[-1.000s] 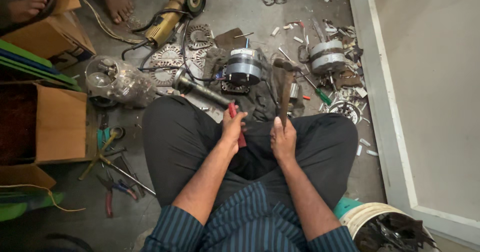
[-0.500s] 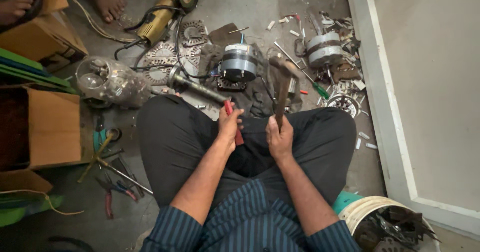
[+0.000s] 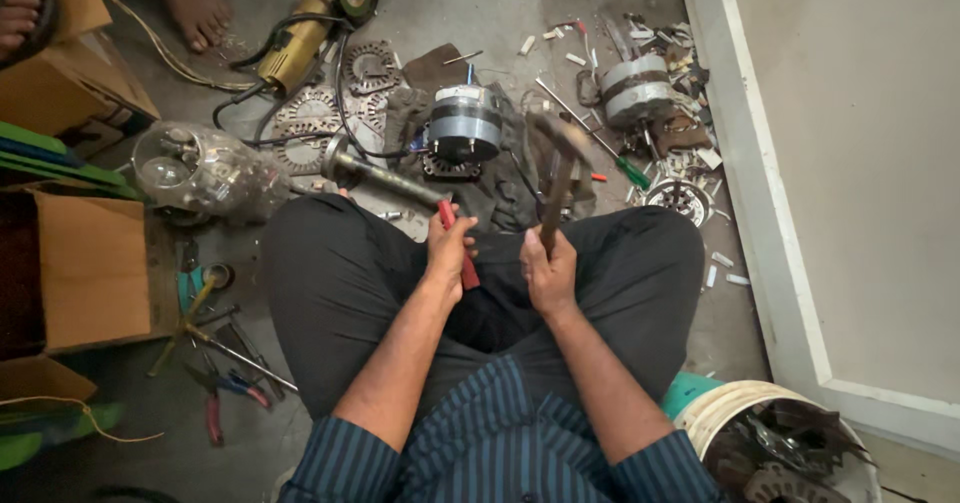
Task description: The person sits on the floor of a repair workshop working on an electric motor assembly held in their lap. They hold a red-handled screwdriver against the motor housing and strike it with a hammer, repositioning the motor and repeating the tapping on different spots.
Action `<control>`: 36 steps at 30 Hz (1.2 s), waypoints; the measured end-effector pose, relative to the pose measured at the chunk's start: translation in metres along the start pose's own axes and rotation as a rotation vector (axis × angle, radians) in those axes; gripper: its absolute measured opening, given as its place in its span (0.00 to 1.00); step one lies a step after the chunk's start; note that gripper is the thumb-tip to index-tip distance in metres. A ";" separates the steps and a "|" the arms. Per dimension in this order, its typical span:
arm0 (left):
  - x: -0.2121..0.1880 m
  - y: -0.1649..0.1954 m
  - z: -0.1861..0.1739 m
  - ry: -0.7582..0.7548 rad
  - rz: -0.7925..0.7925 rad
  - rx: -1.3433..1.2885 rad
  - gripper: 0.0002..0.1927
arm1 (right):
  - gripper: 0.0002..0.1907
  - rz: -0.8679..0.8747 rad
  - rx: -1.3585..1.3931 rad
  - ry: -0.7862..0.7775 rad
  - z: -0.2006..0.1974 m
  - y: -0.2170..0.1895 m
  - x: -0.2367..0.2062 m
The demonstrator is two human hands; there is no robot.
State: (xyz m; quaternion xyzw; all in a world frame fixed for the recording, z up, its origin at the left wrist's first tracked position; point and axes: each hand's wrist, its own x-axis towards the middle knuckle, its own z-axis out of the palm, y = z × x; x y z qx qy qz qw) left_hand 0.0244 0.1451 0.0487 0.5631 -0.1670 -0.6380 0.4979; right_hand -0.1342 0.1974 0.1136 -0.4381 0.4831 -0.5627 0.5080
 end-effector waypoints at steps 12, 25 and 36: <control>-0.016 0.017 0.006 -0.031 0.138 -0.257 0.21 | 0.15 0.066 -0.909 -0.261 0.017 -0.008 0.002; -0.020 0.030 0.006 0.020 0.016 -0.125 0.22 | 0.13 0.404 -0.028 0.049 0.011 -0.009 0.016; -0.011 0.014 0.004 0.014 0.036 -0.004 0.29 | 0.08 0.652 0.155 0.029 -0.013 0.020 0.036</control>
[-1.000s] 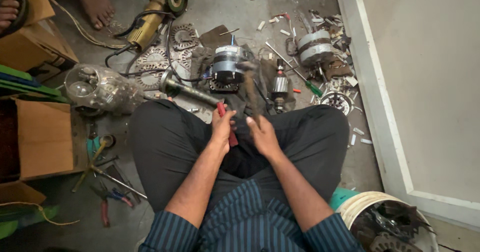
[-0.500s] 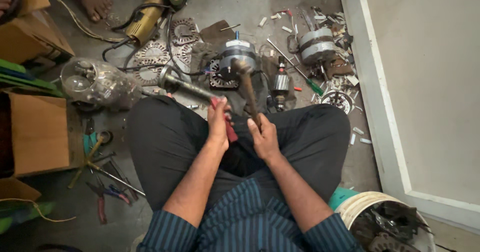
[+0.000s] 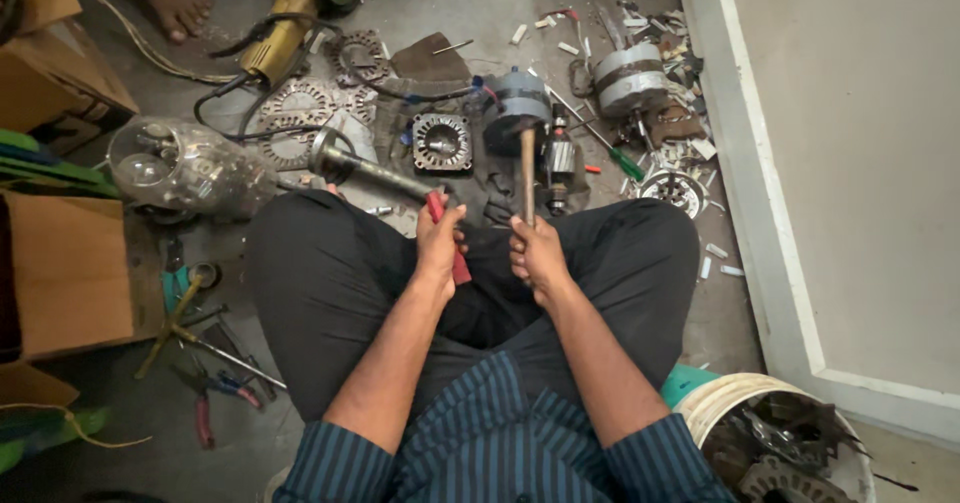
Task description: The person sits on the floor of a repair workshop working on an electric motor assembly held in their lap. They hold a red-handled screwdriver against the motor housing and strike it with a hammer, repositioning the motor and repeating the tapping on different spots.
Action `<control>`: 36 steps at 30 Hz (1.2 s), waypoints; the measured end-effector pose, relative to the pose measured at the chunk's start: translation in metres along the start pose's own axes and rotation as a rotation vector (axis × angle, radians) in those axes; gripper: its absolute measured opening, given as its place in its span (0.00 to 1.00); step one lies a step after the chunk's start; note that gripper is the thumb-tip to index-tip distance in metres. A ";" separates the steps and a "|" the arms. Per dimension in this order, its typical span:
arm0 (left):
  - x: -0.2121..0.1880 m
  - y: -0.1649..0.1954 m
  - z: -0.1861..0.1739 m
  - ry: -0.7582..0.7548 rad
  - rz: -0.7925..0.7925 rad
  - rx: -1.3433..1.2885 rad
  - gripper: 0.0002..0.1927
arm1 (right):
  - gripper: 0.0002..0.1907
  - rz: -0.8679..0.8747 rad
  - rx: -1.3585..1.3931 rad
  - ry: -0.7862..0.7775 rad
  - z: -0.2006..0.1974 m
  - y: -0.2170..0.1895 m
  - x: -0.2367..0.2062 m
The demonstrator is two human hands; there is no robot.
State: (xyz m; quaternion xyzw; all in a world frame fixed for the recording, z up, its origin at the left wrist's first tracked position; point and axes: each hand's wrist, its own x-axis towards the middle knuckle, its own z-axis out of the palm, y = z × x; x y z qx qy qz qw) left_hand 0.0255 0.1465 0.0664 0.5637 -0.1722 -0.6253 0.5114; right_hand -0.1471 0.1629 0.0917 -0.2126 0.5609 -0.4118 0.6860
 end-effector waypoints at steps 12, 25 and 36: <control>0.000 -0.002 0.000 0.026 0.010 0.033 0.30 | 0.10 -0.783 -0.004 0.035 0.025 -0.015 -0.044; -0.003 0.001 0.000 0.021 -0.010 0.059 0.30 | 0.13 -0.049 0.214 0.081 -0.004 -0.006 -0.011; 0.006 -0.007 -0.002 0.013 0.002 0.009 0.26 | 0.10 -0.546 0.128 0.130 0.019 -0.015 -0.036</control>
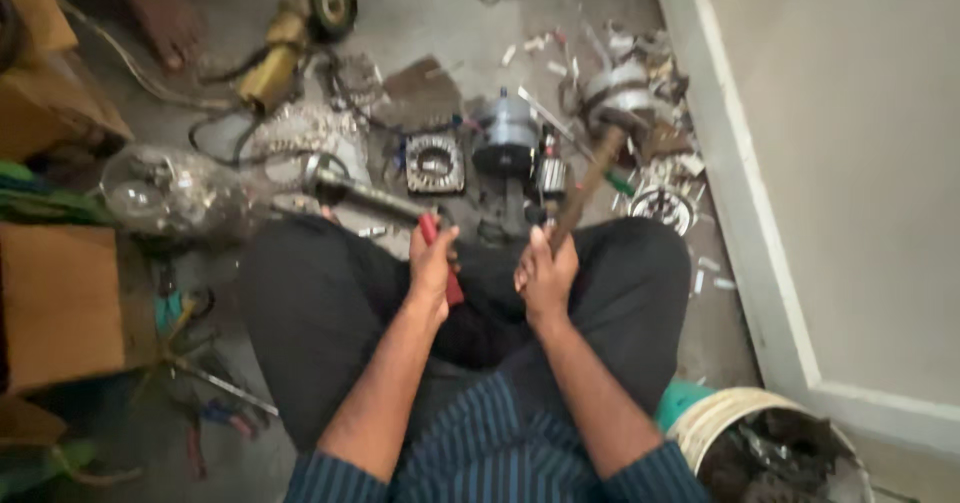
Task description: The person sits on the floor of a repair workshop working on an electric motor assembly held in their lap. They hold a red-handled screwdriver against the motor housing and strike it with a hammer, repositioning the motor and repeating the tapping on different spots.
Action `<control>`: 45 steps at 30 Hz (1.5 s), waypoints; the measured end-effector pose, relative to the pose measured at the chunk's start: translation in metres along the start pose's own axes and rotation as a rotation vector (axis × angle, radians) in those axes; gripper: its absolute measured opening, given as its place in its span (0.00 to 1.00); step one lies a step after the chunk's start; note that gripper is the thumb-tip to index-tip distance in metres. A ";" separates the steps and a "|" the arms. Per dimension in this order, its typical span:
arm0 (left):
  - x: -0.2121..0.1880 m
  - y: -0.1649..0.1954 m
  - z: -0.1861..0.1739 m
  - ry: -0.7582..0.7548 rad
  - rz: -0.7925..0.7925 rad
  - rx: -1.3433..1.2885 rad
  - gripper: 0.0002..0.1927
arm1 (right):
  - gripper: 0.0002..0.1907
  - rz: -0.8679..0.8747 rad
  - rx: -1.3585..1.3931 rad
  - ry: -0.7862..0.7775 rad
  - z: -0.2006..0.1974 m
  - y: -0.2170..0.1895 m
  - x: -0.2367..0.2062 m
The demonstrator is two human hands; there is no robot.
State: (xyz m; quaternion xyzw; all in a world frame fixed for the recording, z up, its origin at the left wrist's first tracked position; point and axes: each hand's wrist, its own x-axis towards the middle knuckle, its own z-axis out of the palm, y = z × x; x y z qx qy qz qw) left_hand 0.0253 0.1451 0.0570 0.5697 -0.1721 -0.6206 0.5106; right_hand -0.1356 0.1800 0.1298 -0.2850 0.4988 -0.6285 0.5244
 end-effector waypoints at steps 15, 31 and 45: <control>0.019 -0.006 0.003 -0.005 -0.032 0.052 0.29 | 0.11 0.606 -0.158 -0.175 -0.018 0.050 0.033; 0.013 -0.001 0.006 -0.010 -0.012 0.031 0.29 | 0.13 0.698 -0.299 -0.316 -0.009 0.054 0.024; 0.006 0.008 0.009 0.000 -0.013 0.031 0.32 | 0.22 0.801 0.106 -0.238 -0.014 0.034 0.029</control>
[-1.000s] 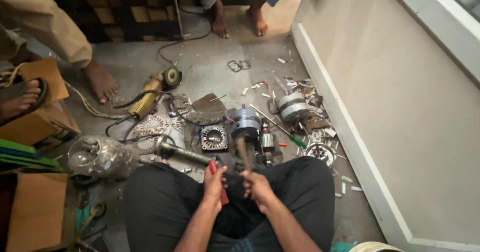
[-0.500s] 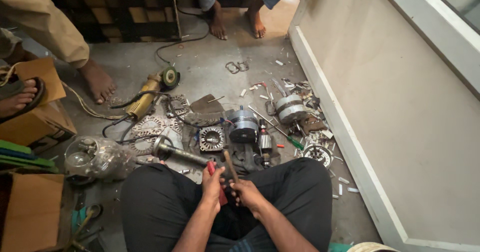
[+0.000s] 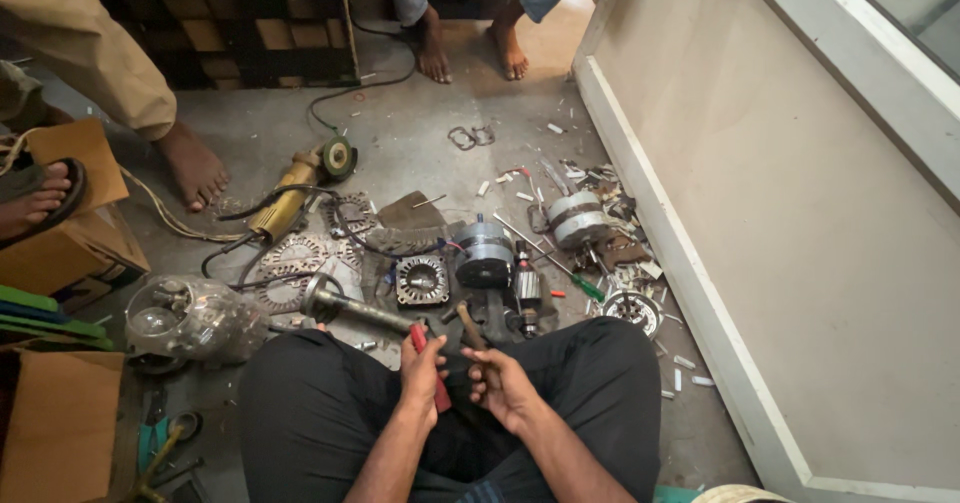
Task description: The person sits on the floor of a repair workshop working on an electric motor assembly held in their lap. They hold a red-handled screwdriver against the motor housing and strike it with a hammer, repositioning the motor and repeating the tapping on different spots.
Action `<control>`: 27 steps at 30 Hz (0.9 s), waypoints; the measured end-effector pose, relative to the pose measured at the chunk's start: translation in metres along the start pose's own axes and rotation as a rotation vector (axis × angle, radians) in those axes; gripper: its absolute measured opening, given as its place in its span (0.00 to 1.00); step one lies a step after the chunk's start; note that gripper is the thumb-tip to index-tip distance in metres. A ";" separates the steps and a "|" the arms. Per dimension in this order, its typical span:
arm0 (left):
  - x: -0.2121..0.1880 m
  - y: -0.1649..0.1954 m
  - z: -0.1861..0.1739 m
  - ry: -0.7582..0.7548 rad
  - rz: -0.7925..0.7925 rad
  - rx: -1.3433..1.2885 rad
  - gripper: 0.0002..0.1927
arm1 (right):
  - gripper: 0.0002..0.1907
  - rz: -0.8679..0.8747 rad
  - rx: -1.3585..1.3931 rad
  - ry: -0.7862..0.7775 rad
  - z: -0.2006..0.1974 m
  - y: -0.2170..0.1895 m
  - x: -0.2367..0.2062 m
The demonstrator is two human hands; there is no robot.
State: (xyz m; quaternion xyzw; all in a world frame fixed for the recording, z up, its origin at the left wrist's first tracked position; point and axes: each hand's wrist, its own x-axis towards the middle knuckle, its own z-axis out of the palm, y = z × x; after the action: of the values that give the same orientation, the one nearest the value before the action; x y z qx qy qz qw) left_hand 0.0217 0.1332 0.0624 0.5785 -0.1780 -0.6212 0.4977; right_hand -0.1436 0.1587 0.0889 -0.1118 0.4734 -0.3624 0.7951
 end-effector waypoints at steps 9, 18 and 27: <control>-0.004 0.004 0.000 0.004 -0.014 -0.001 0.33 | 0.17 -0.158 0.272 -0.110 0.013 -0.016 -0.018; -0.002 -0.001 0.000 0.000 0.023 0.002 0.34 | 0.13 -0.181 0.196 -0.167 0.031 -0.013 -0.032; 0.005 -0.004 -0.002 0.054 0.019 -0.056 0.31 | 0.10 -0.689 -0.256 -0.268 0.025 0.001 -0.025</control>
State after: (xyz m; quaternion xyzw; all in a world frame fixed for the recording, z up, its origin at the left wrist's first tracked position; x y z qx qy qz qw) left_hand 0.0226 0.1312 0.0561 0.5792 -0.1526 -0.6053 0.5243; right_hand -0.1296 0.1724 0.1182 -0.4089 0.3416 -0.5281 0.6612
